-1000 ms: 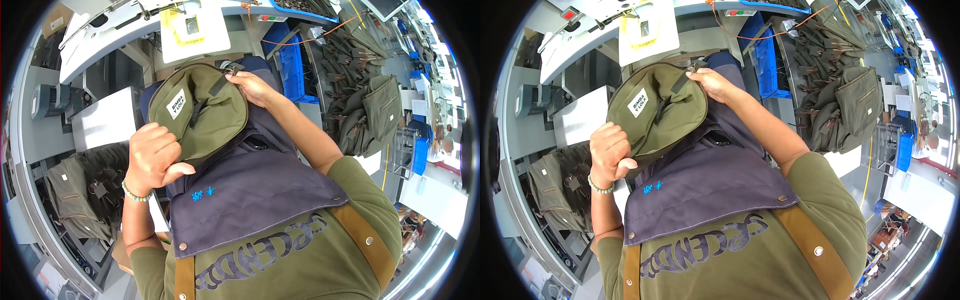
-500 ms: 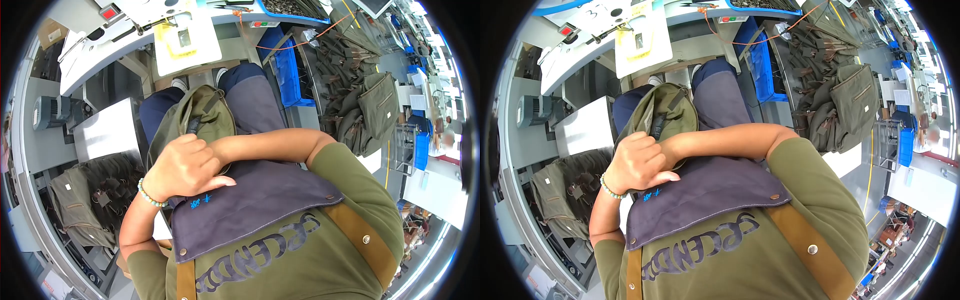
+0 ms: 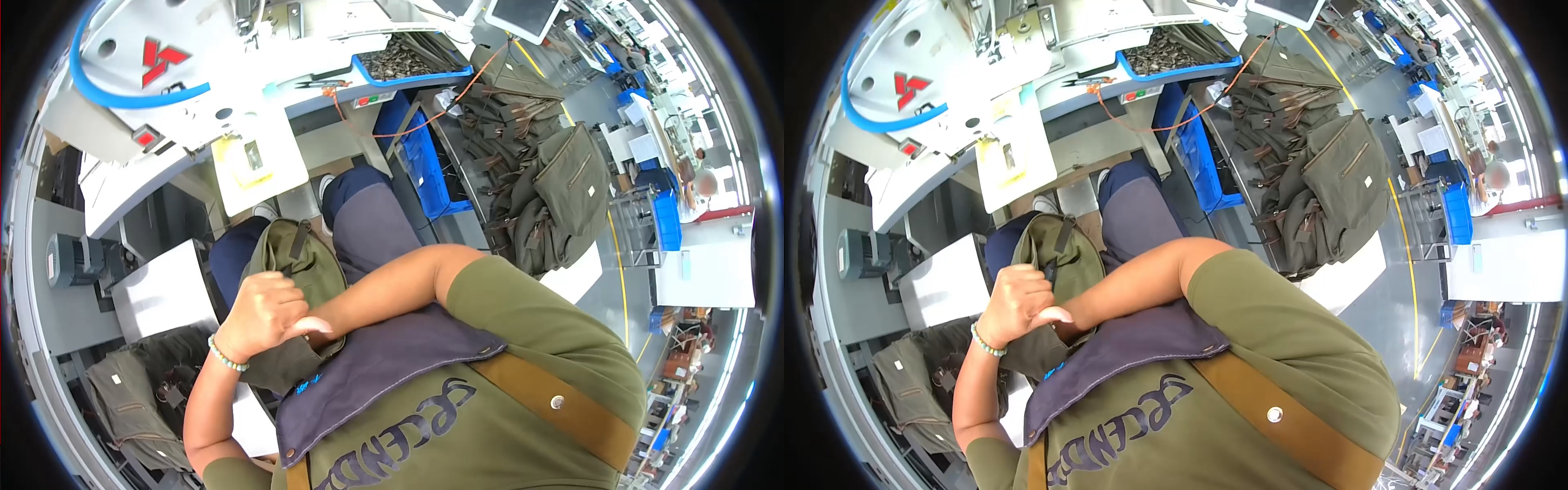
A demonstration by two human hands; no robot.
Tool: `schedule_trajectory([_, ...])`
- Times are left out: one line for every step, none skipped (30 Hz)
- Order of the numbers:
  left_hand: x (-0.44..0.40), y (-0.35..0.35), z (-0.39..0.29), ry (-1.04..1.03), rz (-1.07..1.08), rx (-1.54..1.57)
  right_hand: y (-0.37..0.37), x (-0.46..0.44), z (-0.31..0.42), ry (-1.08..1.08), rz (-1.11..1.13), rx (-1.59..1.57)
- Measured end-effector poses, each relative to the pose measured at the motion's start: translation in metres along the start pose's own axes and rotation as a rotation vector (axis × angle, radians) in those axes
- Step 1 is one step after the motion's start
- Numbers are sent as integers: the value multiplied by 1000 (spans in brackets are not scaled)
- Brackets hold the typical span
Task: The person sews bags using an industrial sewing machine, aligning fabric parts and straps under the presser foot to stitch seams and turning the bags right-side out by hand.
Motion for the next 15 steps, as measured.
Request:
schedule_trajectory([4,3,1,48,1,8,3,1,-3,5,-10,-5])
schedule_trajectory([8,6,2,99,1,17,5,2,-7,12,-26,-13])
schedule_trajectory([10,17,2,141,-9,18,9,4,-9,27,-47,-23])
schedule_trajectory([12,28,5,179,-41,25,14,7,-13,40,-73,-35])
schedule_trajectory([19,39,11,242,-74,54,23,14,-17,52,-105,-62])
schedule_trajectory([27,46,16,316,-104,83,36,27,-19,44,-141,-108])
schedule_trajectory([34,50,17,369,-176,128,53,44,-20,-7,-201,-196])
schedule_trajectory([44,54,18,432,-246,168,80,77,-16,-140,-299,-405])
schedule_trajectory([53,53,20,456,-285,235,91,111,-35,-199,-544,-758])
schedule_trajectory([61,49,21,464,-327,283,122,140,-26,-432,-702,-485])
schedule_trajectory([67,45,19,488,-350,302,139,182,-48,-342,-971,-414])
schedule_trajectory([71,41,18,502,-375,320,157,218,-57,-472,-1122,-128])
schedule_trajectory([76,38,17,515,-390,334,169,250,-57,-523,-1205,40])
schedule_trajectory([78,36,15,527,-390,333,179,281,-63,-601,-1258,73])
schedule_trajectory([78,34,13,538,-419,350,185,301,-62,-644,-1318,80])
Point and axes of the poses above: each hand's wrist, its own x-axis away from the middle knuckle, its own y-axis out of the back of the hand, z = x × y, the point moved 1 cm from there along -x, towards the middle knuckle, and after that the axes turned 10 degrees about y, right-handed, at the moved point
